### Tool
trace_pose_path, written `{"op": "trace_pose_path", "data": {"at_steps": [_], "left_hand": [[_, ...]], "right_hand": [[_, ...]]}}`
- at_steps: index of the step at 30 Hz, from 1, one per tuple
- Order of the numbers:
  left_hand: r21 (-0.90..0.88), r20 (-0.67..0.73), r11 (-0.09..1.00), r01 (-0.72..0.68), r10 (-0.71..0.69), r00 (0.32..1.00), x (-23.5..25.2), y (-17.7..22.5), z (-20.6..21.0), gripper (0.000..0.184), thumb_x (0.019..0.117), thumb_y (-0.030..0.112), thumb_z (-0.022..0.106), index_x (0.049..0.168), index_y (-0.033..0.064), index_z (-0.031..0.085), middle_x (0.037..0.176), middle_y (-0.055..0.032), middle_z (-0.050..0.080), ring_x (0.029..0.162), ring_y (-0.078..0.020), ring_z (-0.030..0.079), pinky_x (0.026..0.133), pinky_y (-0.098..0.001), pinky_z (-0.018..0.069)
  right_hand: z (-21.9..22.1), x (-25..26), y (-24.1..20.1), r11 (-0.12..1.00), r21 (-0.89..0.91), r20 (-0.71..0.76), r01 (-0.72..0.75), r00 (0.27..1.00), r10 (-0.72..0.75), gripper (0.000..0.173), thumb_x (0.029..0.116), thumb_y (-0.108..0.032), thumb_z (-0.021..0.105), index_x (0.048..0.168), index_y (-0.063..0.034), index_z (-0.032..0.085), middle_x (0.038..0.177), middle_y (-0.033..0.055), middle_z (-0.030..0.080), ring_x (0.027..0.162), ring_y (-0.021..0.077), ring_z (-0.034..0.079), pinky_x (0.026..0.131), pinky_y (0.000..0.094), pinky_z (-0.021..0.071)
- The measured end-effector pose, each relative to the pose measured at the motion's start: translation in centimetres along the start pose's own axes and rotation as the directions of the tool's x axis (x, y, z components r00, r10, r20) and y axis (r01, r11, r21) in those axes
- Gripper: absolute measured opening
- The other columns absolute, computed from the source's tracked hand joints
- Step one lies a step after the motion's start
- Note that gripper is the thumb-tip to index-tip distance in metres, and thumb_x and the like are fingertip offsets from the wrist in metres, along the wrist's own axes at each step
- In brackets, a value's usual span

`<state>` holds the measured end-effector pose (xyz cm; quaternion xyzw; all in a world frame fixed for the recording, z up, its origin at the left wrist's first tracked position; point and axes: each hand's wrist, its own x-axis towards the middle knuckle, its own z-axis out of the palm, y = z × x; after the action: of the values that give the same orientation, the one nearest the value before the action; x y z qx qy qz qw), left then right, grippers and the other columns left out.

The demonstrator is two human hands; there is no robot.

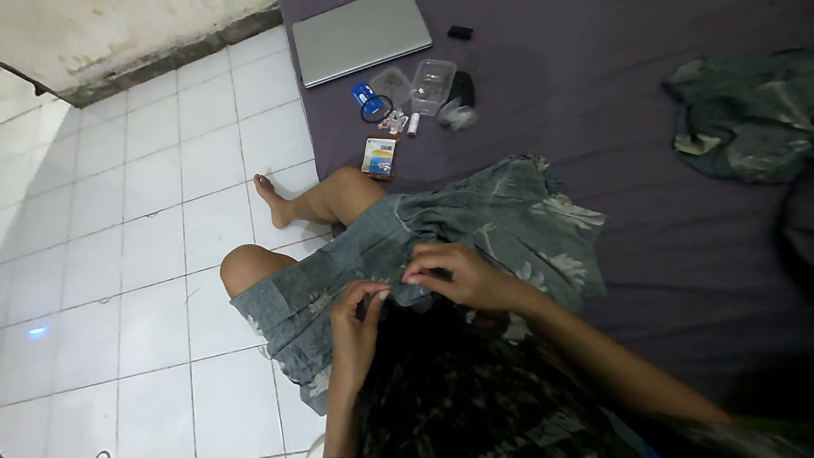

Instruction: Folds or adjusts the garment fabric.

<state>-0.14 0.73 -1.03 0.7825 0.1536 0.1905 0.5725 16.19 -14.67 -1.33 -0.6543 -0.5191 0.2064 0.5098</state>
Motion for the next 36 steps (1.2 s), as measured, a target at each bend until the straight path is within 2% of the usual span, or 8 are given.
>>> {"op": "trace_pose_path", "data": {"at_steps": [3, 7, 9, 13, 16, 23, 28, 36], "left_hand": [[0.036, -0.023, 0.999, -0.018, 0.019, 1.0, 0.0, 0.3, 0.0, 0.013, 0.0944, 0.0, 0.062, 0.099, -0.0084, 0.071, 0.094, -0.0074, 0.072, 0.088, 0.0042, 0.064, 0.084, -0.0115, 0.0509], [0.047, -0.033, 0.999, -0.025, 0.026, 0.999, -0.1, 0.2, -0.1, 0.013, 0.0943, 0.001, 0.063, 0.097, -0.0083, 0.072, 0.092, -0.0071, 0.072, 0.087, 0.0044, 0.064, 0.083, -0.0107, 0.0505], [0.054, -0.038, 0.998, -0.036, 0.038, 0.999, -0.1, 0.1, 0.0, 0.013, 0.0941, 0.001, 0.063, 0.097, -0.0082, 0.072, 0.091, -0.0069, 0.072, 0.087, 0.0049, 0.064, 0.083, -0.0102, 0.0505], [0.08, -0.049, 0.995, -0.055, 0.059, 0.997, 0.0, 0.2, 0.0, 0.013, 0.0939, 0.001, 0.064, 0.097, -0.0081, 0.072, 0.091, -0.0076, 0.072, 0.087, 0.0036, 0.064, 0.083, -0.0105, 0.0503], [0.118, -0.044, 0.989, -0.087, 0.093, 0.995, 0.0, 0.1, 0.0, 0.014, 0.0942, 0.002, 0.064, 0.098, -0.0067, 0.073, 0.091, -0.0075, 0.072, 0.089, 0.0011, 0.065, 0.085, -0.0116, 0.0502], [0.192, -0.042, 0.969, -0.152, 0.163, 0.986, -0.1, 0.2, 0.2, 0.015, 0.0942, 0.003, 0.064, 0.096, -0.0045, 0.076, 0.087, -0.0077, 0.07, 0.088, -0.0023, 0.062, 0.084, -0.0118, 0.0475], [0.171, -0.049, 0.971, -0.169, 0.179, 0.983, -0.2, 0.3, 0.5, 0.016, 0.0967, 0.006, 0.061, 0.096, -0.0039, 0.074, 0.087, -0.006, 0.067, 0.089, -0.0026, 0.06, 0.085, -0.0124, 0.0467], [0.067, -0.032, 0.982, -0.176, 0.179, 0.983, -0.4, 0.2, 0.4, 0.014, 0.0972, 0.006, 0.061, 0.097, -0.0032, 0.072, 0.09, -0.0039, 0.066, 0.091, 0.0, 0.06, 0.085, -0.0118, 0.0478]], "right_hand": [[-0.7, 0.3, -0.6, 0.998, -0.036, 0.025, -0.058, 0.998, 0.059, 0.033, 0.1045, -0.007, 0.042, 0.117, 0.0021, 0.071, 0.096, 0.0139, 0.066, 0.086, 0.014, 0.06, 0.082, 0.024, 0.0497], [-0.9, 0.7, -1.8, 0.976, -0.122, -0.133, -0.178, 0.978, 0.162, 0.037, 0.1058, -0.009, 0.04, 0.131, -0.0009, 0.066, 0.097, 0.0123, 0.07, 0.078, 0.0136, 0.06, 0.076, 0.0281, 0.0516], [-0.9, 1.0, -2.5, 0.956, -0.15, -0.16, -0.251, 0.961, 0.227, 0.038, 0.1067, -0.013, 0.043, 0.14, -0.0019, 0.057, 0.082, 0.0069, 0.062, 0.067, 0.012, 0.054, 0.065, 0.0274, 0.0488], [-0.8, 1.4, -4.5, 0.915, 0.0, -0.077, -0.403, 0.913, 0.401, 0.022, 0.1055, -0.013, 0.051, 0.112, 0.0033, 0.065, 0.091, 0.0094, 0.072, 0.063, 0.0041, 0.062, 0.06, 0.0191, 0.0527], [-0.4, 1.7, -4.6, 0.871, 0.127, 0.001, -0.474, 0.879, 0.478, 0.018, 0.1012, -0.008, 0.058, 0.104, 0.0061, 0.069, 0.09, 0.0119, 0.071, 0.068, 0.0052, 0.068, 0.066, 0.0196, 0.0576], [-0.9, 1.1, -4.5, 0.826, 0.242, 0.175, -0.51, 0.86, 0.48, 0.013, 0.0967, -0.003, 0.063, 0.099, 0.0066, 0.071, 0.08, 0.0055, 0.071, 0.065, 0.0001, 0.068, 0.066, 0.0154, 0.0575], [-0.4, 0.3, -4.0, 0.854, 0.329, 0.102, -0.402, 0.915, 0.391, 0.013, 0.0939, -0.002, 0.063, 0.095, 0.0076, 0.072, 0.076, 0.0028, 0.072, 0.064, -0.0022, 0.068, 0.064, 0.0134, 0.0574], [0.0, -0.3, -4.0, 0.828, 0.408, 0.082, -0.384, 0.919, 0.385, 0.01, 0.0908, 0.001, 0.063, 0.092, 0.0061, 0.072, 0.075, -0.0012, 0.073, 0.065, -0.0039, 0.068, 0.064, 0.0122, 0.0572]]}}
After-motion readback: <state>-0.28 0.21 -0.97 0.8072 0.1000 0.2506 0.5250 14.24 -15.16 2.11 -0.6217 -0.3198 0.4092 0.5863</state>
